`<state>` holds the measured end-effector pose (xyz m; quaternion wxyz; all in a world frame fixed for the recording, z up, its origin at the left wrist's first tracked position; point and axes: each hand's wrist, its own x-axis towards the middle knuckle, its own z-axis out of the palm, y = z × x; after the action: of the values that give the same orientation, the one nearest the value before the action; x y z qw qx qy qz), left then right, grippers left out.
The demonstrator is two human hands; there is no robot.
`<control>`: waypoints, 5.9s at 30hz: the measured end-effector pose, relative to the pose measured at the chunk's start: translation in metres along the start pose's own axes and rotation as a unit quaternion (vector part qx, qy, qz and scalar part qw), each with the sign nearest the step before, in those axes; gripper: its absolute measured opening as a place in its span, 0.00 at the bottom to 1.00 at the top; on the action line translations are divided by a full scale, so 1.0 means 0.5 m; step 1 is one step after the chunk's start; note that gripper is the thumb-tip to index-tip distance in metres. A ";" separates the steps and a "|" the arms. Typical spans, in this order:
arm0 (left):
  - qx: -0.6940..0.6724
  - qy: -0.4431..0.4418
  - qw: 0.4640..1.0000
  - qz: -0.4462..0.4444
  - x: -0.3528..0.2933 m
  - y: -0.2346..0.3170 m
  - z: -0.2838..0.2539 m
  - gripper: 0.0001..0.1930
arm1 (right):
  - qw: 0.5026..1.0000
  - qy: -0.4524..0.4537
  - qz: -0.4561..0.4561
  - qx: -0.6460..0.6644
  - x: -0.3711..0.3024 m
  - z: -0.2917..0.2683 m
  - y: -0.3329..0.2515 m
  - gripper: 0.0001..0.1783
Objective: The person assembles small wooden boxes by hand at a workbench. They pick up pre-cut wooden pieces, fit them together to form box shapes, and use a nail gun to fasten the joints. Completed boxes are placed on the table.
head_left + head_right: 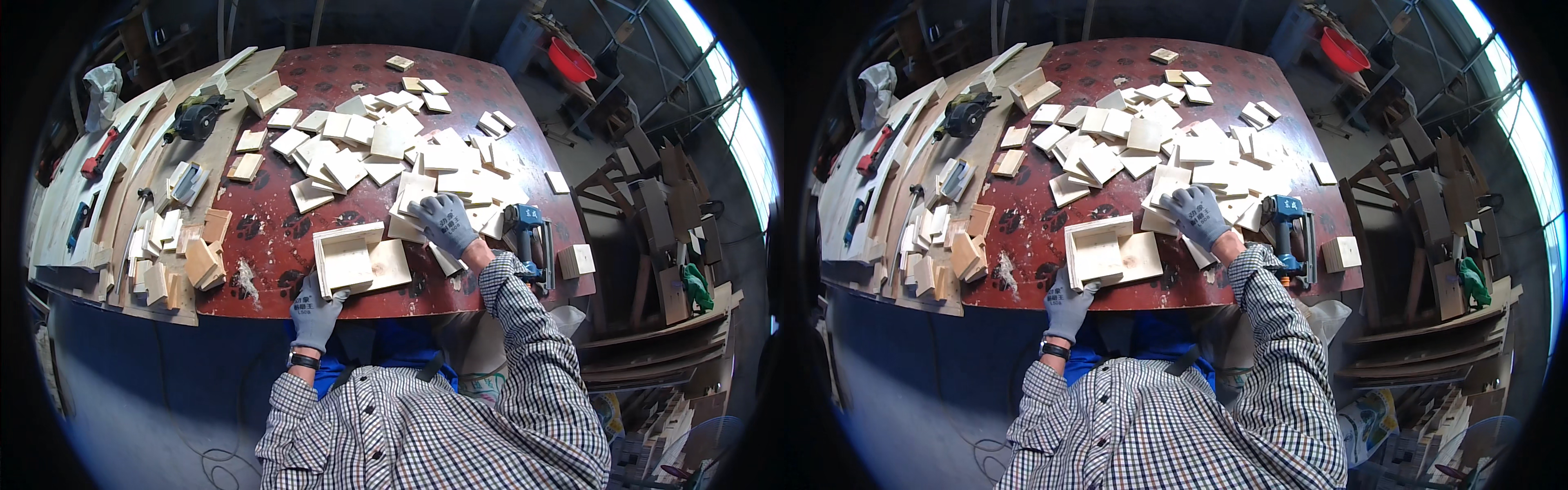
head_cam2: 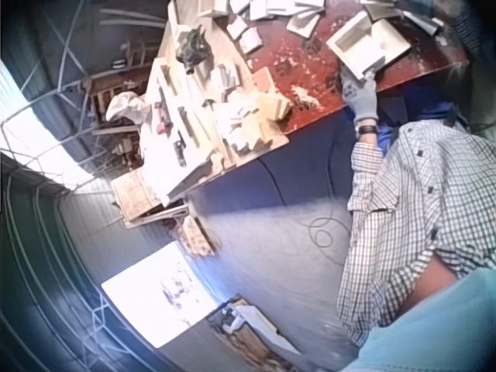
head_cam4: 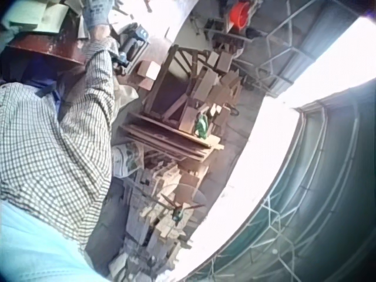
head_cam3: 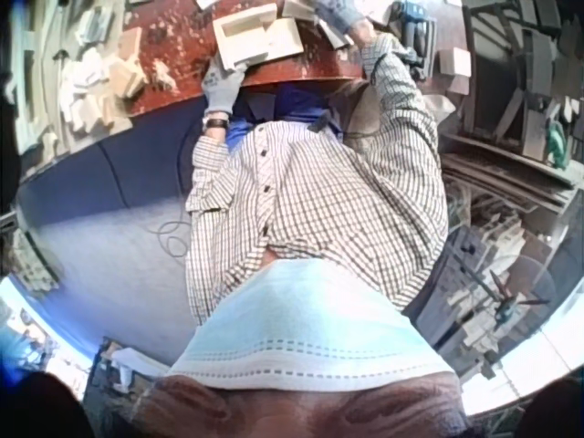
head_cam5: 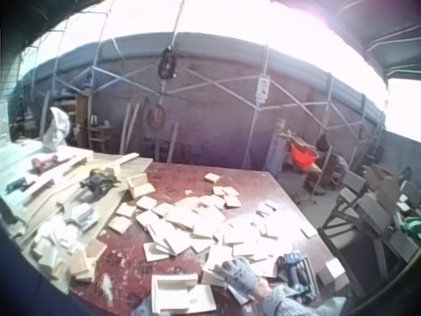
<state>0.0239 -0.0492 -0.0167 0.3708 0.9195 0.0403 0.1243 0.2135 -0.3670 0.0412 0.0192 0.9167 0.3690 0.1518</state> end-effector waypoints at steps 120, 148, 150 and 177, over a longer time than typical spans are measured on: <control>0.047 0.002 0.998 -0.033 0.003 0.016 -0.006 0.33 | 0.773 0.310 0.244 0.497 -0.066 -0.100 -0.379 0.21; 0.038 -0.027 0.998 -0.049 0.007 0.032 -0.018 0.33 | 0.912 0.185 0.162 0.329 -0.086 0.029 -0.360 0.40; 0.033 -0.023 0.998 -0.045 0.006 0.028 -0.020 0.33 | 0.915 0.180 0.168 0.320 -0.075 0.035 -0.358 0.40; 0.050 -0.001 0.999 -0.016 0.003 0.030 -0.015 0.28 | 0.939 0.128 0.130 0.290 -0.078 0.028 -0.344 0.37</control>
<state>0.0230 -0.0549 -0.0008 0.3260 0.9364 0.0608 0.1151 0.0760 -0.2676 -0.0079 -0.3152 0.8952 0.2739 0.1554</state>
